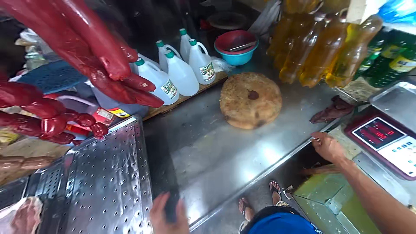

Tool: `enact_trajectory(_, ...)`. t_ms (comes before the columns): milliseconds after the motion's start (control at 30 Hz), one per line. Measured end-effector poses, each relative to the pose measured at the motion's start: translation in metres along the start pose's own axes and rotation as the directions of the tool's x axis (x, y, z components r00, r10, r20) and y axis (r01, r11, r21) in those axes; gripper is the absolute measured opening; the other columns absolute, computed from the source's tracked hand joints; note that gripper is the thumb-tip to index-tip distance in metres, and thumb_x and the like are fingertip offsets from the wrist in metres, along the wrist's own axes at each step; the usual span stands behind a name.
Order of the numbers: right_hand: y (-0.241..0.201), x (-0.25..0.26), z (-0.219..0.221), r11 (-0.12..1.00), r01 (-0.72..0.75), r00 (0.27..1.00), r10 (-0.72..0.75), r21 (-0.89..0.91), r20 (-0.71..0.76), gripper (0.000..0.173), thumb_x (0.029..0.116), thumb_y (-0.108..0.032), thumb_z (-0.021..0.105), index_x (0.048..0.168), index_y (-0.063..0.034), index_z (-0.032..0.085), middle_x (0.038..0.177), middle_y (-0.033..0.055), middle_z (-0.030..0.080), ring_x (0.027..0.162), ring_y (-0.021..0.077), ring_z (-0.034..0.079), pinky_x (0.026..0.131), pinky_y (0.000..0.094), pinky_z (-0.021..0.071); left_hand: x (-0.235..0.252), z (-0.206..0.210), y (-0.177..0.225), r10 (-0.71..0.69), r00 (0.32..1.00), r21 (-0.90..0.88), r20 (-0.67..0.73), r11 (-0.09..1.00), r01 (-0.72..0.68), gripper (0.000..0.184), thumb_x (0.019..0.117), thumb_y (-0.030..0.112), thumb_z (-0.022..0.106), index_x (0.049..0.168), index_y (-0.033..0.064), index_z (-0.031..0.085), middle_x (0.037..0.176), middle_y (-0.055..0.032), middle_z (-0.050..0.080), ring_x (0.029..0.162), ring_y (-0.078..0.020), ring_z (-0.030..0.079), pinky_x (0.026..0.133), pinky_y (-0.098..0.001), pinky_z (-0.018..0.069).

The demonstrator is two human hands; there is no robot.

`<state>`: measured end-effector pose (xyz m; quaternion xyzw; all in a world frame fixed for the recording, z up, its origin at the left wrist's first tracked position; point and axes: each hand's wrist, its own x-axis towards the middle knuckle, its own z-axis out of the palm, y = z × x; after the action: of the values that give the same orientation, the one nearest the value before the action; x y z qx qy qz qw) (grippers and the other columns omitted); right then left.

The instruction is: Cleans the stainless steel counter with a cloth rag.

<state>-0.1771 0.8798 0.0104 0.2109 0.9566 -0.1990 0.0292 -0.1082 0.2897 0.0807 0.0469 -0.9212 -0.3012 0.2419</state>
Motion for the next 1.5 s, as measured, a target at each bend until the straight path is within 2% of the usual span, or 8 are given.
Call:
enact_trajectory(200,0.035,0.086,-0.055,0.979,-0.075,0.997,0.074,-0.188,-0.008,0.036,0.1027,-0.02,0.052,0.136,-0.0111,0.063,0.143,0.0235,0.057,0.124,0.0496,0.059,0.092,0.073,0.0486,0.06,0.207,0.141,0.296,0.881,-0.063,0.37,0.954,-0.294,0.05,0.0904,0.042,0.074,0.129,0.0115,0.071,0.143,-0.01,0.062,0.141,-0.0377,0.049,0.113,-0.0602,0.0392)
enact_trajectory(400,0.1,0.14,-0.062,0.939,-0.142,0.983,0.17,-0.314,0.066,0.058,0.0901,-0.012,0.07,0.146,-0.0104,0.055,0.152,0.023,0.049,0.143,0.0497,0.039,0.103,0.0743,0.038,0.109,0.341,0.176,0.34,0.764,0.215,0.549,0.826,-0.522,0.056,0.0969,0.032,0.067,0.149,0.0155,0.056,0.155,-0.0096,0.052,0.144,-0.0356,0.047,0.117,-0.0611,0.0321)
enact_trajectory(533,0.129,0.164,-0.06,0.948,-0.114,0.989,0.137,-0.296,0.06,0.046,0.0974,-0.012,0.063,0.143,-0.0108,0.059,0.146,0.0292,0.051,0.135,0.0533,0.046,0.101,0.0737,0.0402,0.115,0.355,0.165,0.463,0.778,0.237,0.425,0.773,-0.589,0.047,0.0982,0.033,0.064,0.143,0.0217,0.063,0.149,-0.0024,0.06,0.133,-0.034,0.058,0.11,-0.0643,0.0374)
enact_trajectory(733,0.147,0.194,-0.039,0.97,-0.071,0.996,0.081,-0.233,0.035,0.032,0.1031,-0.025,0.059,0.13,-0.0104,0.067,0.133,0.0287,0.061,0.124,0.0524,0.056,0.098,0.0731,0.0421,0.145,0.377,0.182,0.311,0.805,0.275,0.505,0.826,-0.492,0.047,0.1005,0.035,0.063,0.146,0.0261,0.06,0.155,0.0048,0.052,0.146,-0.0257,0.045,0.119,-0.0618,0.0255)
enact_trajectory(933,0.142,0.191,-0.045,0.945,0.039,0.996,-0.013,-0.326,0.083,0.032,0.1045,-0.031,0.056,0.121,-0.0092,0.072,0.124,0.0252,0.067,0.125,0.0492,0.056,0.102,0.0719,0.0386,0.191,0.424,0.224,0.309,0.804,0.3,0.508,0.811,-0.502,0.049,0.0983,0.033,0.068,0.145,0.0235,0.061,0.154,0.0003,0.054,0.142,-0.0282,0.049,0.116,-0.059,0.0323)
enact_trajectory(1300,0.115,0.166,-0.084,0.96,0.265,0.916,-0.222,0.089,-0.334,0.029,0.1034,-0.026,0.059,0.112,-0.0024,0.074,0.109,0.0221,0.071,0.101,0.0365,0.069,0.09,0.0544,0.0548,0.242,0.497,0.325,0.116,0.822,0.321,0.558,0.883,-0.342,0.056,0.0956,0.02,0.067,0.15,0.017,0.053,0.159,-0.0037,0.048,0.143,-0.0329,0.046,0.114,-0.0573,0.034)
enact_trajectory(1400,0.111,0.17,-0.099,0.923,0.366,0.874,-0.299,0.115,-0.383,0.028,0.103,-0.026,0.06,0.112,-0.0039,0.076,0.105,0.0191,0.071,0.098,0.029,0.07,0.089,0.0441,0.0564,0.217,0.48,0.352,0.117,0.814,0.137,0.569,0.962,-0.234,0.061,0.0917,0.025,0.071,0.148,0.0113,0.053,0.158,-0.0182,0.043,0.144,-0.0397,0.042,0.117,-0.0615,0.0323)
enact_trajectory(1500,0.092,0.172,-0.103,0.866,0.469,0.843,-0.381,0.174,-0.378,0.025,0.1018,-0.026,0.063,0.109,-0.0062,0.078,0.098,0.0146,0.071,0.091,0.0214,0.068,0.085,0.0356,0.0561,0.133,0.467,0.378,0.326,0.753,-0.229,0.571,0.945,-0.235,0.067,0.0859,0.038,0.08,0.145,0.0153,0.057,0.149,-0.0144,0.054,0.138,-0.0364,0.049,0.11,-0.0636,0.041)
